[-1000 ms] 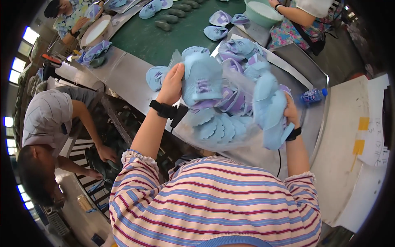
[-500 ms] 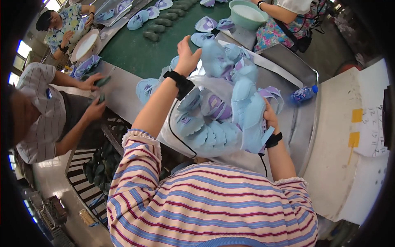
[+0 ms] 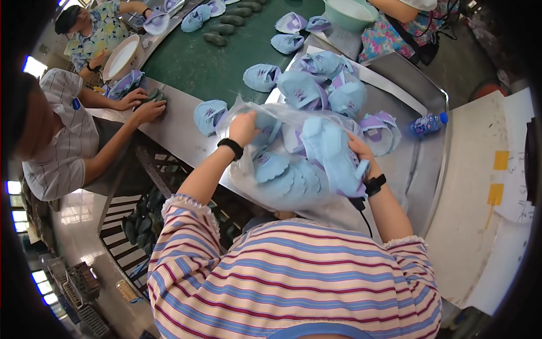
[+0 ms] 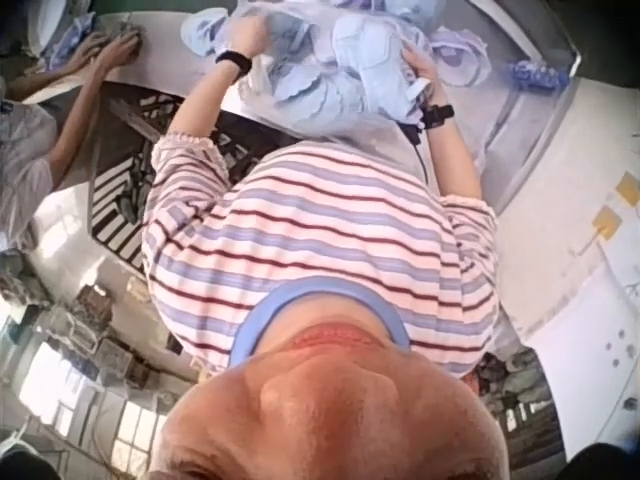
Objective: Pack blue shoe uppers into clear plastic bags in an assembly line setting.
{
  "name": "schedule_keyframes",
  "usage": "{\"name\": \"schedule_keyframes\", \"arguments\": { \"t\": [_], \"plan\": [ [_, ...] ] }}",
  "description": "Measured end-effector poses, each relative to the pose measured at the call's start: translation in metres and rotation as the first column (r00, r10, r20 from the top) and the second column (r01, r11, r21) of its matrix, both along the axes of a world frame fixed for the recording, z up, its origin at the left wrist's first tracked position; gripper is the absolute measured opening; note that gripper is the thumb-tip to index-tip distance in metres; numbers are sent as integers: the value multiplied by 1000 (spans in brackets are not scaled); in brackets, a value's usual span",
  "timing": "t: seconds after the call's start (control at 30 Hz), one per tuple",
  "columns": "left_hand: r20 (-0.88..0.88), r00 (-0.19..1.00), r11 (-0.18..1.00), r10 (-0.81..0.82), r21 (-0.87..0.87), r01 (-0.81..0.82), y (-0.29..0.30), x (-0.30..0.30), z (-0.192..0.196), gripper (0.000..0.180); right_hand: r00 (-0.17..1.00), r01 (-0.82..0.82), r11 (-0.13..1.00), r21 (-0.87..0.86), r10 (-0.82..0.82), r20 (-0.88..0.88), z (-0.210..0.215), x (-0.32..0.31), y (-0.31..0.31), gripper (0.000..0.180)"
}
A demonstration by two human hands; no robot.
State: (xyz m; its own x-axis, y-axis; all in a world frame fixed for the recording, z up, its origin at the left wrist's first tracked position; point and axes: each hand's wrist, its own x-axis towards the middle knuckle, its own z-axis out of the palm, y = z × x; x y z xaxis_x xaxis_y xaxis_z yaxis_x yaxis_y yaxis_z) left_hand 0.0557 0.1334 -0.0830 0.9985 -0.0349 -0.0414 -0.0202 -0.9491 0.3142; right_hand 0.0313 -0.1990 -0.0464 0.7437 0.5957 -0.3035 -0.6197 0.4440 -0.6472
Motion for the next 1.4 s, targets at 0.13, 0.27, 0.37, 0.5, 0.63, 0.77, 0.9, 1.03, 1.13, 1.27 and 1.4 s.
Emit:
{"name": "schedule_keyframes", "arguments": {
  "t": [0.13, 0.27, 0.37, 0.5, 0.63, 0.77, 0.9, 1.03, 1.13, 1.27, 1.4],
  "plan": [
    [327, 896, 943, -301, -39, 331, -10, -23, 73, 35, 979, -90, 996, -5, 89, 185, 6, -5, -21, 63],
    [97, 964, 783, -247, -566, 258, -9, -30, 118, 35, 707, -170, 969, -180, 247, 663, 55, 4, 10, 53],
    [-77, 963, 429, -256, -902, 42, -22, -29, 149, 24, 536, -63, 906, -418, 384, 752, 83, 26, 35, 49],
    [-166, 918, 249, -361, -965, -76, -13, 0, 146, 23, 793, -191, 939, -286, 320, 519, 76, 61, 51, 47],
    [-321, 855, 421, -408, -897, -136, -7, 1, 150, 44, 752, -288, 885, -365, 445, 486, 82, 80, 74, 47],
    [-302, 898, 353, -319, -917, -183, -7, -1, 142, 45, 767, -72, 942, -328, 262, 586, 63, 93, 89, 42],
    [-209, 977, 138, -30, -969, -203, 46, 44, 157, 34, 895, 364, 858, -363, -215, 391, 63, 81, 76, 19],
    [-129, 875, -173, 466, -983, -53, 161, 122, 131, 30, 959, 97, 886, -453, 39, 282, 38, 42, 54, 13],
    [96, 615, 81, 782, -995, 51, 265, 179, 105, 48, 968, 65, 865, -497, 66, 242, 36, 21, 51, 12],
    [363, 233, 423, 902, -848, -319, 333, 193, 84, 76, 962, -20, 864, -503, 153, 225, 42, 9, 48, 13],
    [224, 901, 571, 372, -821, -31, 177, 188, 106, 31, 927, -180, 789, -588, 336, 167, 15, 8, 37, 22]
  ]
}}
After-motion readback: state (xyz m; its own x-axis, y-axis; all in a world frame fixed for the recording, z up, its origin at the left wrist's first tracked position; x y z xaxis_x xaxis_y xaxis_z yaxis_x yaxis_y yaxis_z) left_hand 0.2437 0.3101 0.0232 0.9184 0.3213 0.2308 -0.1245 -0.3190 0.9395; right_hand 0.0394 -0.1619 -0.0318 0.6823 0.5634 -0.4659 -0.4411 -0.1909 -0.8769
